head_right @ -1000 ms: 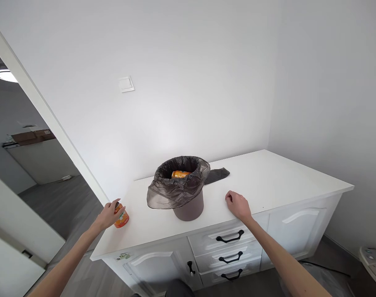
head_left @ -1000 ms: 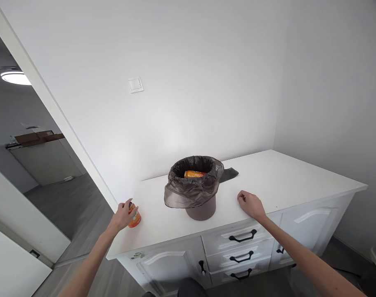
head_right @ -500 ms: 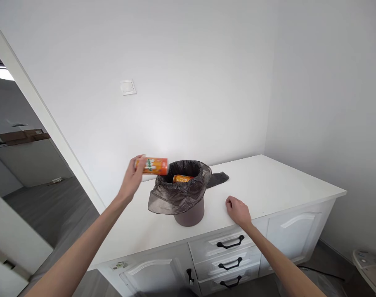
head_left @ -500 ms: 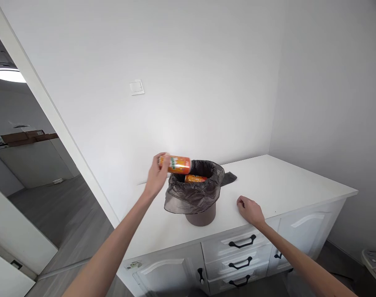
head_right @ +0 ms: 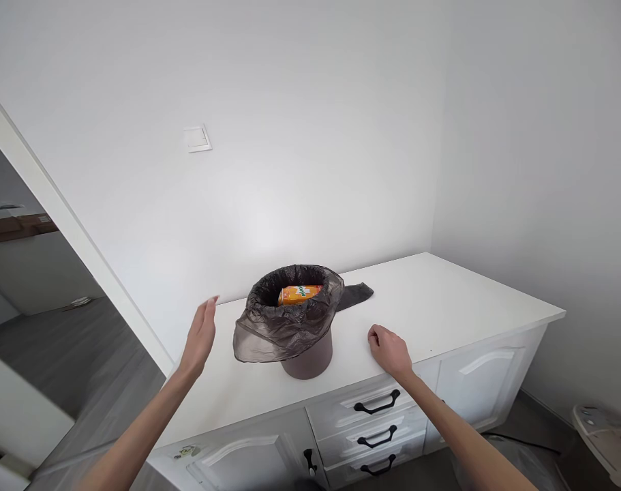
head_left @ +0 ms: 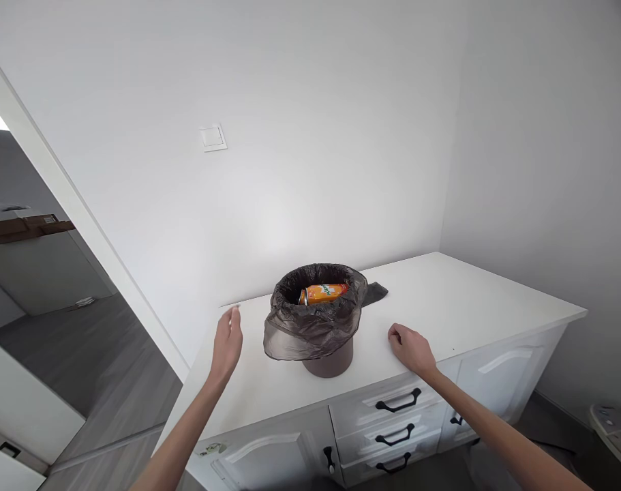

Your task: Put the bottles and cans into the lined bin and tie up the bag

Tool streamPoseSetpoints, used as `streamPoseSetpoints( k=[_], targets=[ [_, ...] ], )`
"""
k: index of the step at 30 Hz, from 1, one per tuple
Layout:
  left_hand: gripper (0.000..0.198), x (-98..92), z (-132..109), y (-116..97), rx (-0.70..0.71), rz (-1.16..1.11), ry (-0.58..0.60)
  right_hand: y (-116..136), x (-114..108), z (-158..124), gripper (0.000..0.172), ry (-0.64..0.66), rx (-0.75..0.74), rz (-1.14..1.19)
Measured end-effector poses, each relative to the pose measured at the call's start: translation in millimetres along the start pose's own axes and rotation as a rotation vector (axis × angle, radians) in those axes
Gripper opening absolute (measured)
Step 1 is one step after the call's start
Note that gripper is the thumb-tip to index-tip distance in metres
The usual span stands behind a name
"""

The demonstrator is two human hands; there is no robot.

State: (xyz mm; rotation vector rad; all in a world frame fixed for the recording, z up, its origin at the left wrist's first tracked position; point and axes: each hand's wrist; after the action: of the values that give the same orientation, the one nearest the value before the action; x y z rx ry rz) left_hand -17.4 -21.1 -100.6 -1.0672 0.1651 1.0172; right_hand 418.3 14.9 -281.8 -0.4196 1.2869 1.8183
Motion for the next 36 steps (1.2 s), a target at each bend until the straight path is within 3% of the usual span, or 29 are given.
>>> streamPoseSetpoints(
  k=[5,10,19,36],
  targets=[
    [0.068,3.7,-52,87,-0.042,0.231,0.083,0,0,0,0.017,-0.004,-0.002,-0.018],
    [0.071,11.7,-79,134,0.044,0.584,0.251,-2,1,-1,0.016,0.01,0.003,-0.05],
    [0.067,17.0,-79,147,0.17,0.708,0.259,-4,4,-2,0.015,-0.006,0.011,-0.071],
    [0.066,22.7,-78,160,0.208,0.703,0.251,-21,11,1,0.016,-0.04,-0.021,-0.067]
  ],
)
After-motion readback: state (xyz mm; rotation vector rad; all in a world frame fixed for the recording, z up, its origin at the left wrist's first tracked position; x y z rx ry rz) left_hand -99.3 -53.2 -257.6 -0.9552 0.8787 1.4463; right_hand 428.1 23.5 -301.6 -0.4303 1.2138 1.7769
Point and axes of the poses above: each hand's wrist, its own z-axis towards the middle knuckle, its own x-axis out of the palm, y = z × x, and after that the axes turned 8 degrees about -y, right-handed
